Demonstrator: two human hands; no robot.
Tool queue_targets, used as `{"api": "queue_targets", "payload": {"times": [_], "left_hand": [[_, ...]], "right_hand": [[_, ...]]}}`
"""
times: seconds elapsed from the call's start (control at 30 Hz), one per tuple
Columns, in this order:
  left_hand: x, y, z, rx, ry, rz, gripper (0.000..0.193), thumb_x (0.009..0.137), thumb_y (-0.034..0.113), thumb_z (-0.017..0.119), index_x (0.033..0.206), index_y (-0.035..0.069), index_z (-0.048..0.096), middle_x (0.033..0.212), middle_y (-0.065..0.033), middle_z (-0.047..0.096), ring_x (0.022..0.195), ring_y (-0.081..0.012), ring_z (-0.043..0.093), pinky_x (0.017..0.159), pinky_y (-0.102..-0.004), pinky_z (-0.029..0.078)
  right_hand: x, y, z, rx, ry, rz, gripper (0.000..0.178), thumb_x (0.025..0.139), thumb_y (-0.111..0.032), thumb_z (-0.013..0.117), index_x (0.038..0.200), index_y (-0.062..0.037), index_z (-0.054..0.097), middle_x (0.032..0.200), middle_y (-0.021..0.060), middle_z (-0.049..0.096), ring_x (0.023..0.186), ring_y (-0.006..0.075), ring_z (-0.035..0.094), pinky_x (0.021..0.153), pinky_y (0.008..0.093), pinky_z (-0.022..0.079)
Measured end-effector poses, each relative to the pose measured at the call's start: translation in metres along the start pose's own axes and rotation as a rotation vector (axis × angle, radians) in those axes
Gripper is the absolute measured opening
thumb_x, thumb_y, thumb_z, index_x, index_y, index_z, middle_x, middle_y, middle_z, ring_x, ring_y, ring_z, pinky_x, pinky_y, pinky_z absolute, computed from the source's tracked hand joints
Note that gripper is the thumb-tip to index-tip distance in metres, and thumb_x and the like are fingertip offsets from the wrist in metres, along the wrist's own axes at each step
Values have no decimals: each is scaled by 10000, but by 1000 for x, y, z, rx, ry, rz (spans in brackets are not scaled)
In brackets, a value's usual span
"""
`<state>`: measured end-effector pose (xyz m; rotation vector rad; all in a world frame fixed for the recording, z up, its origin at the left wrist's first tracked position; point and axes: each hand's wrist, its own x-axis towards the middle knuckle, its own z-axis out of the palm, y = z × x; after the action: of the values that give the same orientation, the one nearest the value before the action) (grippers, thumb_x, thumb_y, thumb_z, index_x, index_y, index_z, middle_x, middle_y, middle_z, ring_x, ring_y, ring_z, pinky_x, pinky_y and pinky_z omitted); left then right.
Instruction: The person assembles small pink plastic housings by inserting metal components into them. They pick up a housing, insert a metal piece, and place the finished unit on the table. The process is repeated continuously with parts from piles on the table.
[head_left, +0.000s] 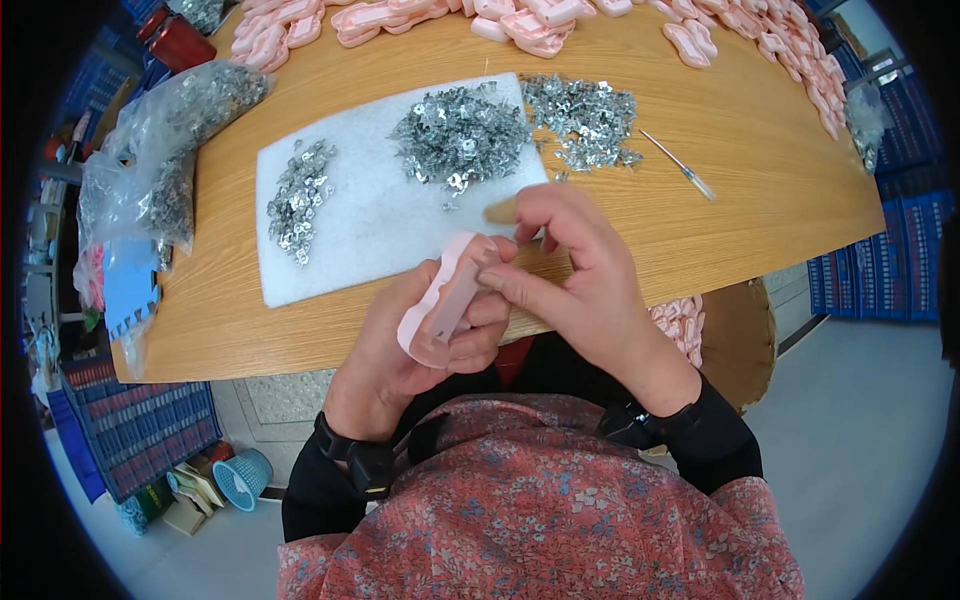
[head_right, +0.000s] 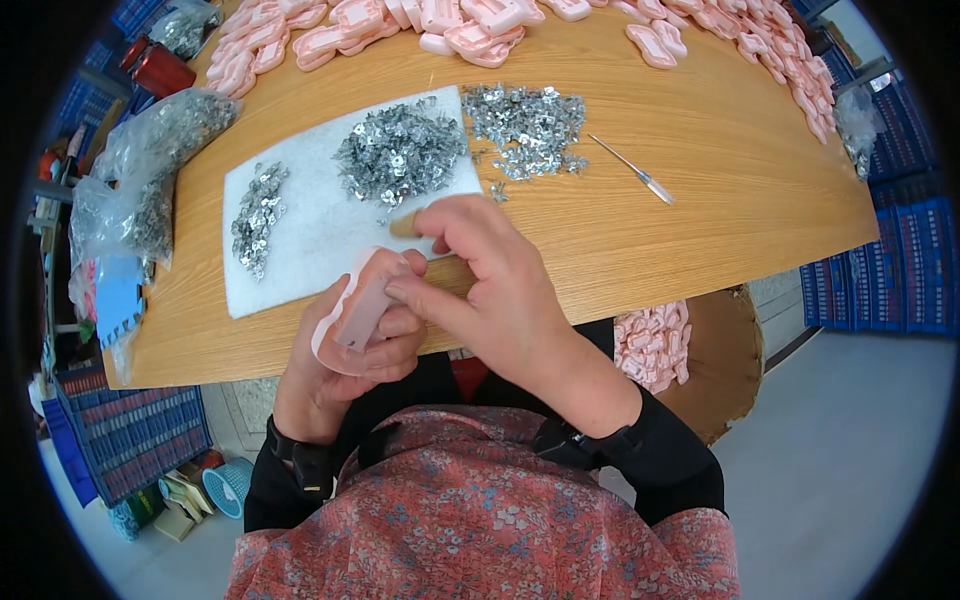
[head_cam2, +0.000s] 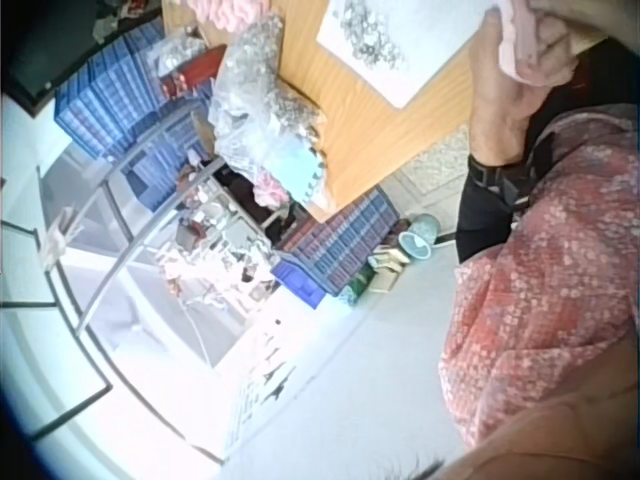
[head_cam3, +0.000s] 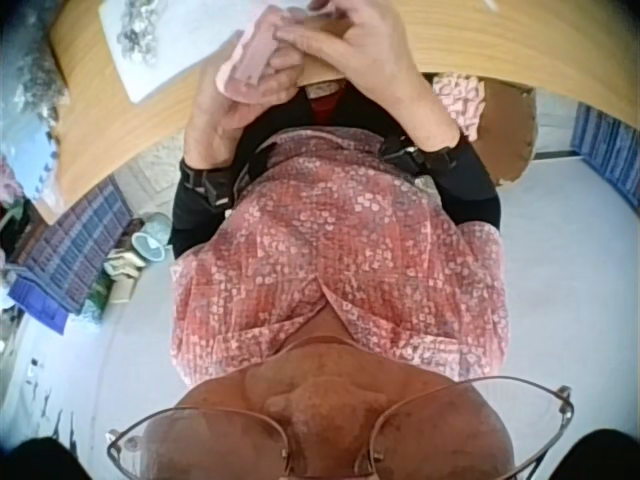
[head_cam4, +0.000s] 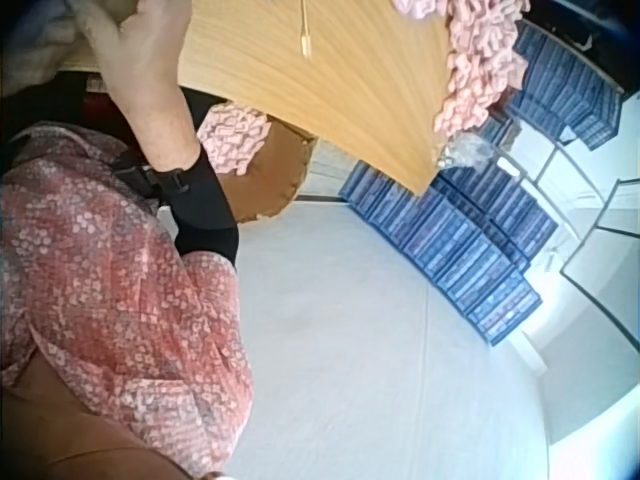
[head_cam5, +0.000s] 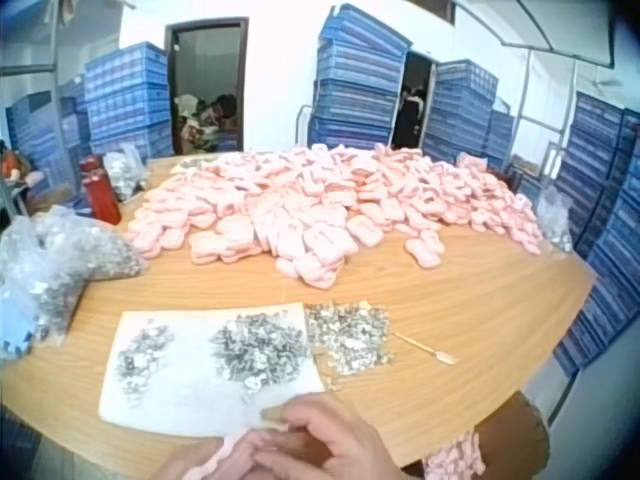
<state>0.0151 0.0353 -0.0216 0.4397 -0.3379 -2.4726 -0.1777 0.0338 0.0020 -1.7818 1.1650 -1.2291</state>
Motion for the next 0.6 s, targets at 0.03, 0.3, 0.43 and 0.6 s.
{"api": "queue_targets", "payload": {"times": [0.03, 0.3, 0.43, 0.6], "left_hand": [[0, 1, 3, 20, -11, -20, 489, 1020, 452, 409, 1341, 94, 497, 740, 5, 408, 527, -74, 344, 443, -225, 257], [2, 0, -15, -197, -57, -134, 403, 1012, 439, 461, 1108, 54, 529, 733, -34, 437, 449, -98, 393, 379, -225, 272], [2, -1, -11, -227, -19, -112, 414, 1020, 431, 463, 1066, 26, 528, 705, -31, 417, 446, -108, 422, 363, -228, 296], [1, -2, -26, -256, -230, -131, 435, 1023, 463, 439, 1249, 99, 521, 850, -84, 522, 520, -92, 454, 425, -224, 284]], "right_hand": [[0, 4, -2, 58, -65, 34, 232, 825, -101, 773, 975, -1, 626, 863, 70, 617, 781, 168, 616, 704, 292, 494], [1, -3, -9, 87, -142, 212, 163, 864, -119, 757, 909, 6, 663, 827, 32, 614, 736, 85, 577, 659, 244, 473], [2, -4, -8, 92, -133, 188, 159, 869, -121, 754, 914, 5, 667, 827, 31, 611, 731, 85, 566, 655, 244, 467], [8, -5, -8, 97, -239, 231, 169, 870, -124, 756, 950, -1, 674, 837, 22, 614, 746, 73, 563, 669, 239, 464]]}}
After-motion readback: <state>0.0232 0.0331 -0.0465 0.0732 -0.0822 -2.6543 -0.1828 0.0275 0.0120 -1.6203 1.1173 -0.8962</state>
